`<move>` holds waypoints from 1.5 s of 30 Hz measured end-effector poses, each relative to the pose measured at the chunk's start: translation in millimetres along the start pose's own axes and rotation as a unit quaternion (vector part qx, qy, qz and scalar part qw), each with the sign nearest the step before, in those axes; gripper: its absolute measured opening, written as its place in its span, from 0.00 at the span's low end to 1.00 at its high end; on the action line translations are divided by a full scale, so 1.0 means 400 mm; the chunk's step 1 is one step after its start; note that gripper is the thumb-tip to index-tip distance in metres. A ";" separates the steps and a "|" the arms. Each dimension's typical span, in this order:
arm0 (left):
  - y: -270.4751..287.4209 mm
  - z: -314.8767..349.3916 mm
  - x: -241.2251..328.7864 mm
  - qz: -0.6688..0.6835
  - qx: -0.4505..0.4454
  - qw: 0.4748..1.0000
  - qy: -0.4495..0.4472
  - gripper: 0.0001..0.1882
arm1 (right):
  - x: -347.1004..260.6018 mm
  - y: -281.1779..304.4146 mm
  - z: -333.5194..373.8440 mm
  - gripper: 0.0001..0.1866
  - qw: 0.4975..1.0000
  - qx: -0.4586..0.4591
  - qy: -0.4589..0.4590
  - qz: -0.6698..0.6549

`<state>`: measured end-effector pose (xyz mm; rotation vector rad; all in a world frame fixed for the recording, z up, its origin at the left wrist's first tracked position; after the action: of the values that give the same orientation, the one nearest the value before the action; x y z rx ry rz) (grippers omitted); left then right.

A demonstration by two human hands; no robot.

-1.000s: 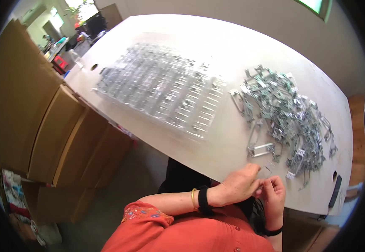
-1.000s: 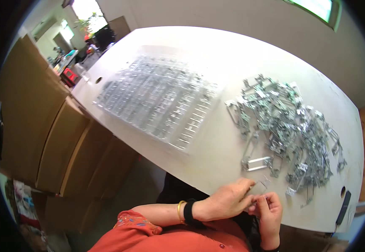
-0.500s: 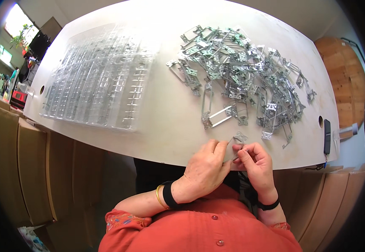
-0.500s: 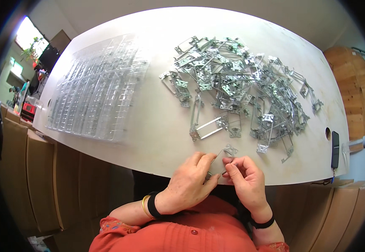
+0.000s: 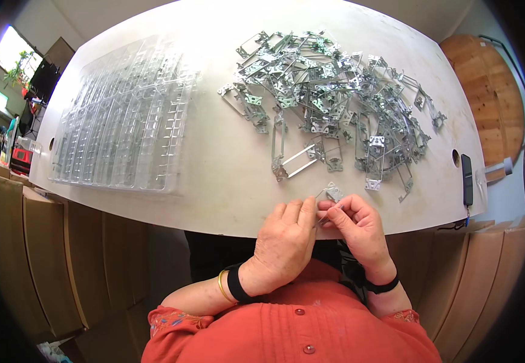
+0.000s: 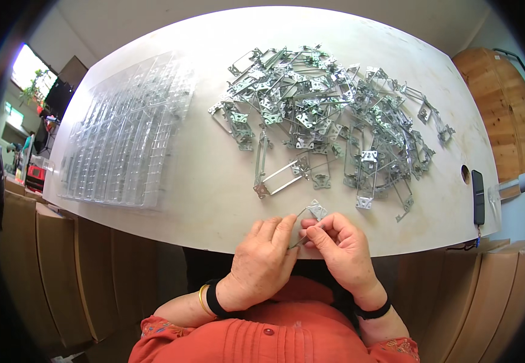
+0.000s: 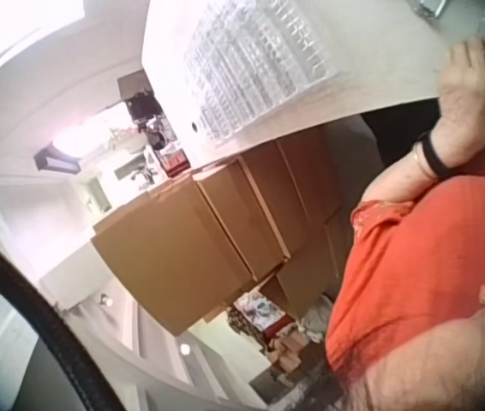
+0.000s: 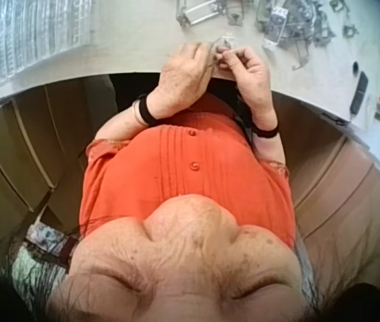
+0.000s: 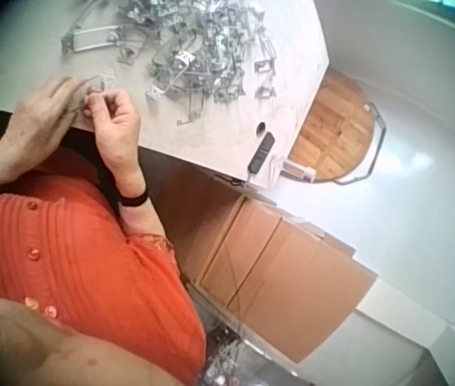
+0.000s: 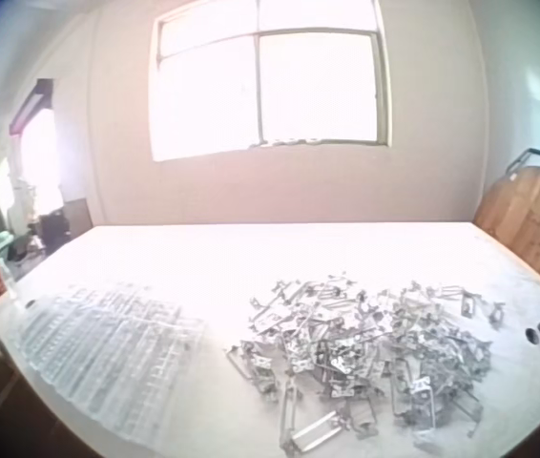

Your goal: The person sits at a white table and repeatedly picks up small metal brackets and clear plastic strips from a pile. They align the plastic strip with the bracket and press them together, then place the assembled unit into a clear plastic tray. The process is repeated continuously throughout the clip.

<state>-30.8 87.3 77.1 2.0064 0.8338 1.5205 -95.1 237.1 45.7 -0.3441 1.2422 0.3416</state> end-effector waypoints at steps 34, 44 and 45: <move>0.036 0.002 -0.054 0.013 0.052 0.998 -0.012 0.30 | -0.073 0.066 0.015 0.07 0.900 0.181 0.271 0.288; 0.027 0.008 -0.069 0.020 0.082 0.996 -0.043 0.30 | -0.054 0.054 -0.002 0.07 0.897 0.175 0.293 0.282; 0.027 0.007 -0.070 0.023 0.084 0.995 -0.044 0.30 | -0.052 0.053 -0.003 0.07 0.898 0.172 0.291 0.281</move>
<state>-31.7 59.6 64.9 2.2100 0.9125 1.4174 -111.4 254.2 63.9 0.2585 1.9616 0.5217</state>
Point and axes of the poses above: each hand's wrist, its own z-axis away from the middle knuckle, its own y-axis out of the back of the hand, x = y × z, the point moved 6 cm from there along -z, towards the middle knuckle, and after that the axes turned 6 degrees about z, right-handed, at the moved point
